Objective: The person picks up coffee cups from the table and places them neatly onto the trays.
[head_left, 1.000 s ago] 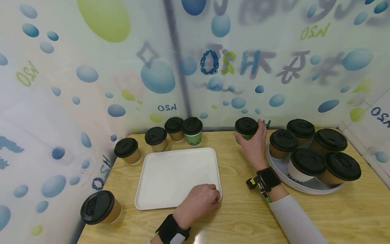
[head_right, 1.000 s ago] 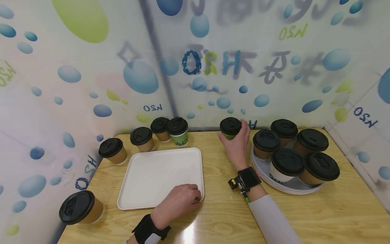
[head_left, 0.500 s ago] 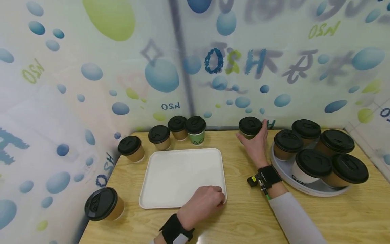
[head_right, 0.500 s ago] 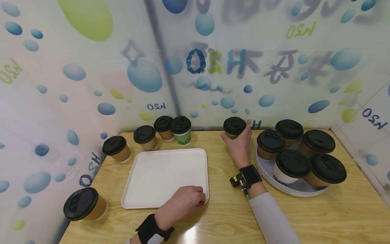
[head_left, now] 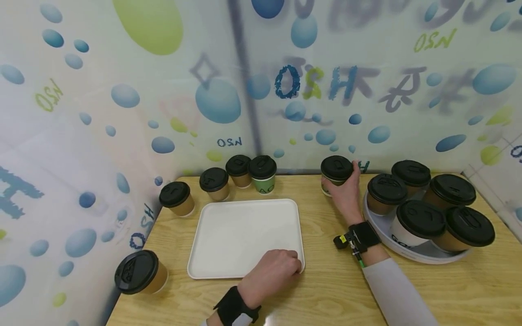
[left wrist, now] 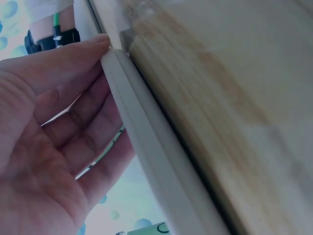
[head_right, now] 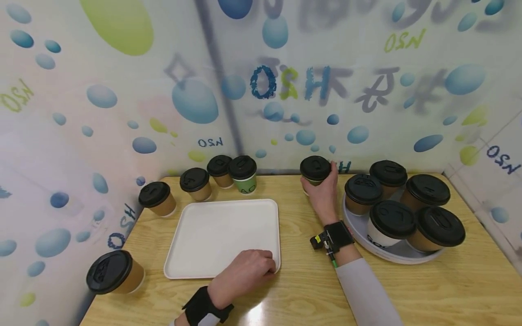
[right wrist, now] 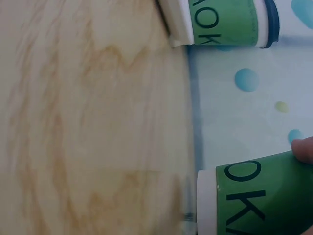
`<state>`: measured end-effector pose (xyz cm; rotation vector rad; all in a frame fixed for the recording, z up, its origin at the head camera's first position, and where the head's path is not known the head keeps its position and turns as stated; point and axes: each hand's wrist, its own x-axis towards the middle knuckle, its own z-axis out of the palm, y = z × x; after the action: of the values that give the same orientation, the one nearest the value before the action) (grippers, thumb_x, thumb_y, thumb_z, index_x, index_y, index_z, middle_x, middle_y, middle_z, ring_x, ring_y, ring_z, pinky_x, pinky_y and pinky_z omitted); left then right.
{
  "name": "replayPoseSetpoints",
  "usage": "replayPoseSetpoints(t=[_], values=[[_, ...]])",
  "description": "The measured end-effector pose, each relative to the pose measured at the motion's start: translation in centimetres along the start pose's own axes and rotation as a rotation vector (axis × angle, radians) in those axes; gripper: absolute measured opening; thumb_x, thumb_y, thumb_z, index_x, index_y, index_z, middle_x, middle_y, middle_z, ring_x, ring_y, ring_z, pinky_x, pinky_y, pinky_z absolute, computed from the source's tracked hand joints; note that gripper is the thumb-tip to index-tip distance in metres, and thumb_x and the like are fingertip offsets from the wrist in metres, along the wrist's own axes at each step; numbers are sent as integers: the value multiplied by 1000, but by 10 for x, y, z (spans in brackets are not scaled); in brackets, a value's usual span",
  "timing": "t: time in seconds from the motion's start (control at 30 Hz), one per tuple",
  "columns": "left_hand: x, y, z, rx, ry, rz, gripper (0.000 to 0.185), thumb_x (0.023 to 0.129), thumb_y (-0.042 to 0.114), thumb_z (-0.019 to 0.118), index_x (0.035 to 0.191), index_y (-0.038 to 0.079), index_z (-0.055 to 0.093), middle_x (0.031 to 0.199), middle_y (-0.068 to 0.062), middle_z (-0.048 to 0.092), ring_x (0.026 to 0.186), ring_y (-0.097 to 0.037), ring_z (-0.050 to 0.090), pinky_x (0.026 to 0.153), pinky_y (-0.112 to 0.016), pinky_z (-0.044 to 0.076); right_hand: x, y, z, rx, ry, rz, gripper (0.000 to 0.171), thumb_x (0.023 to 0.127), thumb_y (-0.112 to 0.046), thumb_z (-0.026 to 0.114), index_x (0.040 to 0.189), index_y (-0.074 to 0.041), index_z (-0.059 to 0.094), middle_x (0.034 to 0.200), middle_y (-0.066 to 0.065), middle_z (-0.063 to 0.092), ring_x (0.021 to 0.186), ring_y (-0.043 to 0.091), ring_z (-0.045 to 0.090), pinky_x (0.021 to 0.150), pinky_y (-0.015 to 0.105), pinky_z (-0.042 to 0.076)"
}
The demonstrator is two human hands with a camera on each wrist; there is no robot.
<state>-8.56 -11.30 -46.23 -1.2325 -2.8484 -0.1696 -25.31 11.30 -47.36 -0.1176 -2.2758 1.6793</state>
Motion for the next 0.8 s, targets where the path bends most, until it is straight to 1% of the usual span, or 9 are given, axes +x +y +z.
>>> replayPoseSetpoints(t=[0.17,0.27,0.37,0.47,0.63,0.8], values=[[0,0,0,-4,-10,-2,32,87,3,77,66,22,63,66,13,47,58,0,33,52,-15,29,-6,-9,-6,-14,-28,-13,108,91,-28,80,166,-12,4,170,20,13,154,37,21,122,57,22],[0,0,0,-9,-14,-4,33,88,3,77,66,22,62,66,13,47,59,-1,32,52,-15,29,-11,-14,-9,-28,-49,-24,108,91,-32,80,166,-16,4,170,18,12,153,38,23,121,59,23],[0,0,-1,-17,-18,-5,33,89,3,76,66,22,62,66,13,47,59,-1,32,53,-15,29,-16,-19,-12,-31,-61,-42,108,91,-32,80,166,-17,4,171,17,11,153,39,24,119,62,24],[0,0,-1,-13,-11,-2,33,88,3,77,66,22,62,66,13,47,59,-1,32,53,-15,29,-22,-25,-15,-12,-86,-70,109,90,-30,82,166,-16,5,169,20,17,150,41,29,118,62,28],[0,0,0,-4,-5,-2,33,87,2,77,65,22,62,65,13,47,58,-1,33,53,-14,30,-33,-35,-14,22,-171,-107,111,89,-27,84,166,-15,6,163,24,30,147,42,37,116,59,33],[0,0,1,-9,-3,3,34,87,2,77,64,22,61,65,12,47,57,0,35,54,-14,31,-45,-40,-7,26,-268,-131,109,88,-28,85,167,-19,10,165,20,28,148,40,37,117,59,33]])
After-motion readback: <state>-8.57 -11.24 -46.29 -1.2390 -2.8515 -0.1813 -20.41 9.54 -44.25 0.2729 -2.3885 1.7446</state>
